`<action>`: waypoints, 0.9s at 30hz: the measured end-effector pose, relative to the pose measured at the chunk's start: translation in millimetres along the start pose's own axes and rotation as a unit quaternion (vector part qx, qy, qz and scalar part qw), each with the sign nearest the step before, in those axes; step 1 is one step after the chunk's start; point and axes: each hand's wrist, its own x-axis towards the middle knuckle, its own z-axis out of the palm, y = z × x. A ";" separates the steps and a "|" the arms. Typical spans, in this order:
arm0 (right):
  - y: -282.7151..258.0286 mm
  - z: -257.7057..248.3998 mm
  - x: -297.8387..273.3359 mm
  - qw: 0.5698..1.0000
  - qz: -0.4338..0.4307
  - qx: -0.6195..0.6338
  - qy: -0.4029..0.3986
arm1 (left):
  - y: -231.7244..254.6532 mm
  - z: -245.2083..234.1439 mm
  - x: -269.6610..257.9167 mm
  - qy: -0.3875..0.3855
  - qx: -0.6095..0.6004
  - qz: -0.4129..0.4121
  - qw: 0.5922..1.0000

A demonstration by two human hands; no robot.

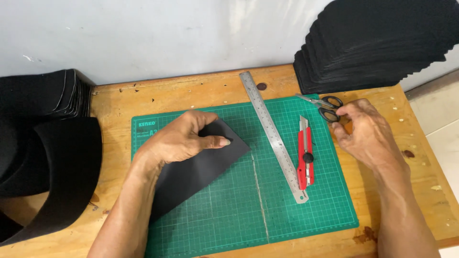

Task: Measuring and cutting a piece of black material using a ruler, utility knife, and scissors

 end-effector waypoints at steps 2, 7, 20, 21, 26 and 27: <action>-6.6 -0.5 1.5 1.000 0.003 0.006 0.007 | 4.2 2.8 0.1 0.003 0.010 -0.007 1.000; 14.7 25.3 4.7 0.998 -0.037 -0.027 0.050 | 3.9 10.5 3.2 0.010 -0.030 0.033 0.999; -6.8 16.3 6.0 0.999 0.042 0.003 -0.004 | 0.1 0.2 -1.8 0.033 -0.103 0.052 0.993; -14.1 11.4 5.3 0.998 0.051 -0.013 -0.017 | 1.5 -2.3 -4.0 0.037 -0.110 0.050 0.992; -19.0 11.2 -2.6 0.997 0.016 -0.017 0.075 | -6.9 -14.4 -7.2 0.066 -0.103 0.095 0.988; -25.8 6.1 -4.6 0.995 0.010 0.007 0.097 | -7.0 -16.0 -8.3 0.071 -0.106 0.102 0.987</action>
